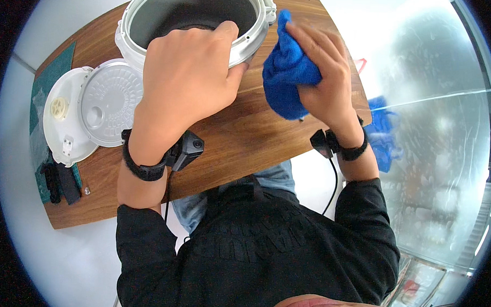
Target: The person uses a screwdriver to remove screws from a white rice cooker, detaches the lid, and then wipes the inner rim of the cooker with a blue cloth. The person handles the cooker, lid, and screws throughout the process.
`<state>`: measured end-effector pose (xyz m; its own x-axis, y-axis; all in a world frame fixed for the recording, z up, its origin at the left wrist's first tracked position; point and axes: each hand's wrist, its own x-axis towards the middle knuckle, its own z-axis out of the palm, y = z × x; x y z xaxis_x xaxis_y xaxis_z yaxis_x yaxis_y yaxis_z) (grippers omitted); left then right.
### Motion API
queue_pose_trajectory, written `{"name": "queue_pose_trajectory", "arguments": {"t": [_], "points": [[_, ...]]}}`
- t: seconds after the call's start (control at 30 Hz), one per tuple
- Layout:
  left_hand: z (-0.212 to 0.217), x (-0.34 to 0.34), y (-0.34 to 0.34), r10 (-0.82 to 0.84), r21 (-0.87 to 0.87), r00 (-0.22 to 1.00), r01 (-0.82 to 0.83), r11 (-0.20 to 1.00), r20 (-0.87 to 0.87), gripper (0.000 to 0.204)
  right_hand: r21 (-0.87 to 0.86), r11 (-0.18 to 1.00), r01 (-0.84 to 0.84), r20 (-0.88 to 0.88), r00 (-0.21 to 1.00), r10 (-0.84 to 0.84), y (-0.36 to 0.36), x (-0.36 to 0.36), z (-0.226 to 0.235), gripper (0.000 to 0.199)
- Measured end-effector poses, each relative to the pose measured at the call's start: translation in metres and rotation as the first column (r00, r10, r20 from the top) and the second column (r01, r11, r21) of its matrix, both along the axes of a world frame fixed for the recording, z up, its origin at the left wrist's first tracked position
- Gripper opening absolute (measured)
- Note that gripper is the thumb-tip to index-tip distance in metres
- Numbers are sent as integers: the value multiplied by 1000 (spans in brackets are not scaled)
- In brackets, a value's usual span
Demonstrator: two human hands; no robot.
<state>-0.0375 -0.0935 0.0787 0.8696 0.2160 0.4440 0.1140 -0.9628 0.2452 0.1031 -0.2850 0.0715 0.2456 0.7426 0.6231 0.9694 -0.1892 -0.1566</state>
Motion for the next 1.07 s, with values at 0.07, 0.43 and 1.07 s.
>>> {"name": "queue_pose_trajectory", "arguments": {"t": [0.07,0.43,1.07], "points": [[2,0,0,11,-13,1000,-11,1000,-29,29,44,999,-16,21,1000,16,10,10,-6,73],[4,-1,-2,4,-18,999,-5,1000,-41,29,68,996,-56,-2,998,57,22,5,-20,72],[2,-2,3,-45,-14,999,44,999,-32,33,47,996,-80,-32,996,82,23,17,-16,70]]}}
